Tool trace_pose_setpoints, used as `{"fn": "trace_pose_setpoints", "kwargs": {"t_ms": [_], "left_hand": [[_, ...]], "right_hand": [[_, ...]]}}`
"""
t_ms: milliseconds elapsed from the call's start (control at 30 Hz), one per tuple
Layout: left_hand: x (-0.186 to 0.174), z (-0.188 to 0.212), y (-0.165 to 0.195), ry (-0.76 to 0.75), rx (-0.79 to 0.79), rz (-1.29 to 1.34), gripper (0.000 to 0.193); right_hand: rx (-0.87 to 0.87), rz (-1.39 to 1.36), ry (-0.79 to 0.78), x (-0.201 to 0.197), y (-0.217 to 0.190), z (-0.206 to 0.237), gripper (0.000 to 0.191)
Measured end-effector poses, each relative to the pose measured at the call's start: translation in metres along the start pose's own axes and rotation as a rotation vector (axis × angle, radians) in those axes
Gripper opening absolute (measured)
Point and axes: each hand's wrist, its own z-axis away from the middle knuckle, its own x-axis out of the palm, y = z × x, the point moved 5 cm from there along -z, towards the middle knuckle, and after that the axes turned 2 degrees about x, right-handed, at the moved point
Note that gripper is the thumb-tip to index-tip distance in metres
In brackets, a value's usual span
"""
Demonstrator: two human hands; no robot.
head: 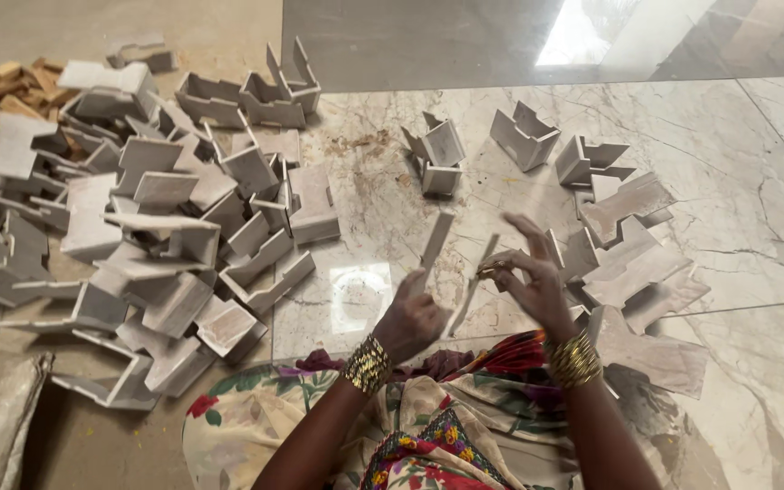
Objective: The person sits on the floor among a large pile of small white foam pieces and rubs each piece with a small abrasive block, working one piece at a time and setting it back on the floor before picking up the next piece.
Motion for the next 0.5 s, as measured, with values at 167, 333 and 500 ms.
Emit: {"fn": "trace_pose_setpoints", "kwargs": {"t_ms": [167,333,500], "left_hand": [[-0.035,0.010,-0.019,0.287,-0.060,0.037,0.022],[0.003,0.040,-0.062,0.530,-0.759,1.101,0.096],[0.061,0.035,-0.042,0.552,-0.931,2.036,0.100]], "right_hand": [[-0.035,-0.156,-0.158,-0.017,-0.006,-0.006,0.017],[0.223,-0.127,0.116,0.000,-0.013,0.006,0.016],[0.076,-0.014,0.072,0.033,-0.053,0.008,0.019]]}}
